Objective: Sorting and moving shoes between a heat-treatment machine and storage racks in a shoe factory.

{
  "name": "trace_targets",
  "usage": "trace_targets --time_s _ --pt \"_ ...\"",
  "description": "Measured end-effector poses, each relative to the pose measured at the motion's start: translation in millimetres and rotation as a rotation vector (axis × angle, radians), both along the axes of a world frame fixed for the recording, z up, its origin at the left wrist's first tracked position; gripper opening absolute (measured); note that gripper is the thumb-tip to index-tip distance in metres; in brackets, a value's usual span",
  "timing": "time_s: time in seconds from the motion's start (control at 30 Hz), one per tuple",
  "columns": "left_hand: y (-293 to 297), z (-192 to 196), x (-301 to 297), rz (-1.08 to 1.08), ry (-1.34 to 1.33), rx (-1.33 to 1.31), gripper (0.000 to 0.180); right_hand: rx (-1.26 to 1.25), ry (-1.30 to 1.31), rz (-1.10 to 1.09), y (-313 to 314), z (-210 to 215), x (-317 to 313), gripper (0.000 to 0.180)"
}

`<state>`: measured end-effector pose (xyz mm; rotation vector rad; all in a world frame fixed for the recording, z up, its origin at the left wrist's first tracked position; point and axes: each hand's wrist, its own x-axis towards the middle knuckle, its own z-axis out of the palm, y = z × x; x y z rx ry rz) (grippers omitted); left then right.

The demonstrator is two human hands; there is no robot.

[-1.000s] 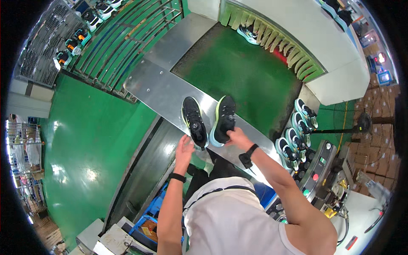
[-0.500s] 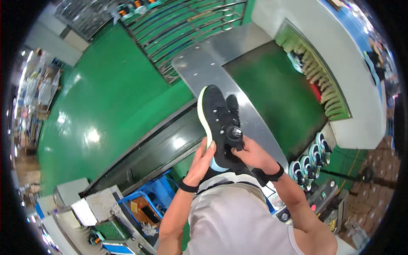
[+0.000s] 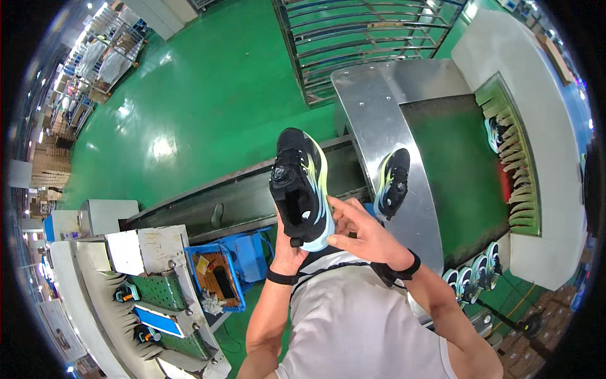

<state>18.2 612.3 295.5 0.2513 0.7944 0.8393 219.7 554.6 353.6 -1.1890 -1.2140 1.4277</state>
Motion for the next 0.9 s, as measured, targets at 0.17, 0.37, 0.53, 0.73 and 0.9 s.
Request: trace_targets --time_s 0.17,0.37,0.53,0.73,0.9 --pt "1 27 7 0.017 0.012 0.008 0.07 0.024 -0.039 0.017 -1 -5 -10 0.085" --pt "-3 25 10 -0.013 0.065 0.035 0.068 -0.04 -0.2 -0.045 -7 0 -20 0.093" --pt "-6 29 18 -0.019 0.105 0.054 0.067 -0.098 -0.244 -0.079 -9 7 -22 0.092" --pt "-11 34 23 -0.022 0.185 0.083 0.066 -0.011 -0.326 -0.094 -16 -2 -20 0.09" --pt "-16 24 34 0.034 0.272 0.169 0.063 0.026 -0.269 -0.173 -20 -13 -21 0.077"
